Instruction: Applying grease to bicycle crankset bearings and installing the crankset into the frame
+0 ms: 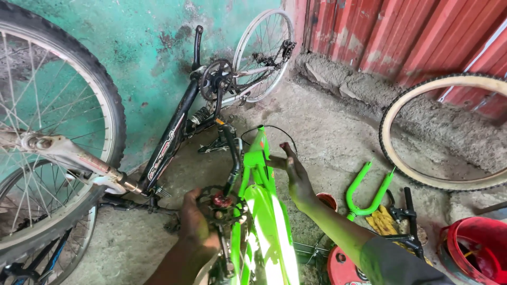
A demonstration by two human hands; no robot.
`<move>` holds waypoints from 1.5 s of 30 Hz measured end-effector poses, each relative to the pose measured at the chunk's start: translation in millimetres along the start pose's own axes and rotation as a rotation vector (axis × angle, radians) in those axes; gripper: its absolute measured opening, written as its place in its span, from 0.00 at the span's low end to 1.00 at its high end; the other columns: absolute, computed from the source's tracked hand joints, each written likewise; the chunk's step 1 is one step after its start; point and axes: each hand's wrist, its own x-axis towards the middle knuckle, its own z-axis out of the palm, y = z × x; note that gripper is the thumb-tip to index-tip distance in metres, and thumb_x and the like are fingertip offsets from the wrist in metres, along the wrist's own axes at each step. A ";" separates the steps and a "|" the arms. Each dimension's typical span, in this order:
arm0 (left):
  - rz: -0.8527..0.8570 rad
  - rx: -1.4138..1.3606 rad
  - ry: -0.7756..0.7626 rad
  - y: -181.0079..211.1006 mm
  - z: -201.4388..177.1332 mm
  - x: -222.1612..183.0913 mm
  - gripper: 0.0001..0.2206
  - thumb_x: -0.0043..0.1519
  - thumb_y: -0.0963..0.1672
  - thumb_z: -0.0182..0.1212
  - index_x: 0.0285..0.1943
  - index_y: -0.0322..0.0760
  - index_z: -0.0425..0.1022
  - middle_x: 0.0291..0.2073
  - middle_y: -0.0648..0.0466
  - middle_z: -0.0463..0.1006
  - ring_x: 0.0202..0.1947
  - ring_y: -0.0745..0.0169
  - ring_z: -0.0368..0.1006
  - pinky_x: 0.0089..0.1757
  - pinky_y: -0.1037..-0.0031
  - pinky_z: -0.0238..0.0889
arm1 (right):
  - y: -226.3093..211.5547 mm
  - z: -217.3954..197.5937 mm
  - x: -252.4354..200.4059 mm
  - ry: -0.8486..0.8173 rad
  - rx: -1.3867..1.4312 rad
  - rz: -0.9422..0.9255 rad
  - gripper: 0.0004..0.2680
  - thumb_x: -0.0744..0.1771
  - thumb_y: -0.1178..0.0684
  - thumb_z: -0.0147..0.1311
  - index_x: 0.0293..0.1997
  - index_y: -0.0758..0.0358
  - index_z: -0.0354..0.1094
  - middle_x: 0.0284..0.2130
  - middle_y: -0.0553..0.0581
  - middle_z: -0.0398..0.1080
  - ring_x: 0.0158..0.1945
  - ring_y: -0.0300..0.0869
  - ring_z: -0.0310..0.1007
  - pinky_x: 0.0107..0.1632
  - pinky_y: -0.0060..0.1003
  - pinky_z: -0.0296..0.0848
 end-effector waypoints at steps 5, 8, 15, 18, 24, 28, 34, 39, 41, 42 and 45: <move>0.010 0.030 -0.091 10.4 16.3 -39.9 0.18 0.66 0.53 0.45 0.45 0.41 0.74 0.34 0.53 0.74 0.29 0.64 0.61 0.36 0.65 0.52 | -44.6 -8.6 -30.2 0.129 0.034 0.137 0.28 0.72 0.38 0.30 0.43 0.79 0.75 0.74 0.64 0.47 0.59 0.52 0.71 0.66 0.42 0.68; -0.019 0.026 -0.133 15.0 18.2 -60.5 0.18 0.71 0.53 0.39 0.41 0.42 0.72 0.30 0.55 0.73 0.30 0.64 0.64 0.38 0.68 0.54 | -91.1 -24.0 -41.5 0.219 0.160 0.442 0.21 0.73 0.41 0.27 0.71 0.62 0.49 0.52 0.70 0.72 0.53 0.58 0.75 0.59 0.54 0.73; -0.225 -0.152 -0.211 -0.9 18.5 -66.4 0.22 0.65 0.57 0.44 0.46 0.40 0.74 0.34 0.53 0.74 0.29 0.63 0.66 0.36 0.67 0.61 | -220.0 -70.0 -71.3 0.355 0.175 0.309 0.18 0.77 0.36 0.29 0.70 0.57 0.51 0.47 0.57 0.68 0.48 0.44 0.70 0.48 0.40 0.69; -0.260 -0.239 -0.316 -27.2 22.0 -62.0 0.22 0.66 0.57 0.40 0.44 0.41 0.72 0.30 0.51 0.73 0.24 0.59 0.66 0.31 0.66 0.63 | -259.0 -68.9 -87.4 0.333 0.206 0.195 0.12 0.79 0.45 0.29 0.62 0.55 0.59 0.41 0.53 0.72 0.41 0.39 0.73 0.41 0.33 0.72; -0.338 -0.427 -0.220 -38.6 25.3 -74.5 0.22 0.67 0.58 0.41 0.35 0.42 0.66 0.26 0.53 0.68 0.27 0.59 0.61 0.35 0.58 0.65 | -288.4 -25.4 -63.3 0.227 -0.169 0.080 0.19 0.74 0.55 0.39 0.78 0.63 0.49 0.45 0.64 0.66 0.39 0.44 0.68 0.38 0.34 0.67; -0.349 -0.481 -0.240 -55.0 23.4 -71.9 0.23 0.68 0.56 0.39 0.47 0.38 0.72 0.32 0.50 0.77 0.29 0.60 0.66 0.35 0.65 0.56 | -284.7 10.4 -22.2 0.078 -0.264 0.045 0.18 0.71 0.56 0.46 0.71 0.64 0.56 0.47 0.63 0.69 0.43 0.47 0.72 0.41 0.38 0.72; -0.363 -0.666 -0.265 -143.1 -5.1 -56.3 0.22 0.67 0.56 0.43 0.44 0.36 0.73 0.28 0.52 0.75 0.25 0.63 0.63 0.31 0.69 0.54 | -143.3 6.1 27.9 0.107 -0.585 0.086 0.11 0.71 0.64 0.46 0.60 0.67 0.67 0.52 0.65 0.71 0.50 0.52 0.74 0.51 0.45 0.78; -0.348 -0.812 -0.286 -165.5 -25.6 -27.7 0.22 0.66 0.56 0.47 0.41 0.35 0.74 0.25 0.54 0.73 0.21 0.65 0.61 0.28 0.72 0.53 | -79.4 28.6 27.6 -0.168 -0.979 0.012 0.14 0.66 0.64 0.49 0.52 0.52 0.79 0.65 0.74 0.64 0.56 0.77 0.68 0.55 0.65 0.69; -0.358 -0.864 -0.294 -153.6 -17.6 -13.3 0.21 0.65 0.56 0.48 0.40 0.35 0.74 0.24 0.54 0.73 0.20 0.66 0.61 0.26 0.74 0.52 | -30.1 3.2 28.9 -0.276 -1.207 0.123 0.17 0.62 0.65 0.52 0.54 0.52 0.76 0.74 0.67 0.49 0.75 0.61 0.49 0.71 0.54 0.57; -0.361 -0.865 -0.299 -153.3 -20.9 -9.5 0.21 0.65 0.56 0.48 0.40 0.35 0.74 0.24 0.54 0.73 0.20 0.66 0.61 0.26 0.74 0.52 | -19.2 2.4 27.0 -0.273 -1.211 0.122 0.17 0.62 0.65 0.52 0.54 0.52 0.76 0.74 0.67 0.49 0.75 0.61 0.49 0.71 0.54 0.57; -0.453 -0.828 -0.080 -149.2 -30.5 -3.4 0.19 0.63 0.53 0.53 0.51 0.37 0.72 0.37 0.46 0.75 0.29 0.57 0.64 0.34 0.67 0.56 | -3.8 14.4 21.4 -0.179 -1.133 -0.077 0.16 0.60 0.64 0.51 0.51 0.59 0.75 0.69 0.73 0.56 0.69 0.66 0.57 0.65 0.55 0.62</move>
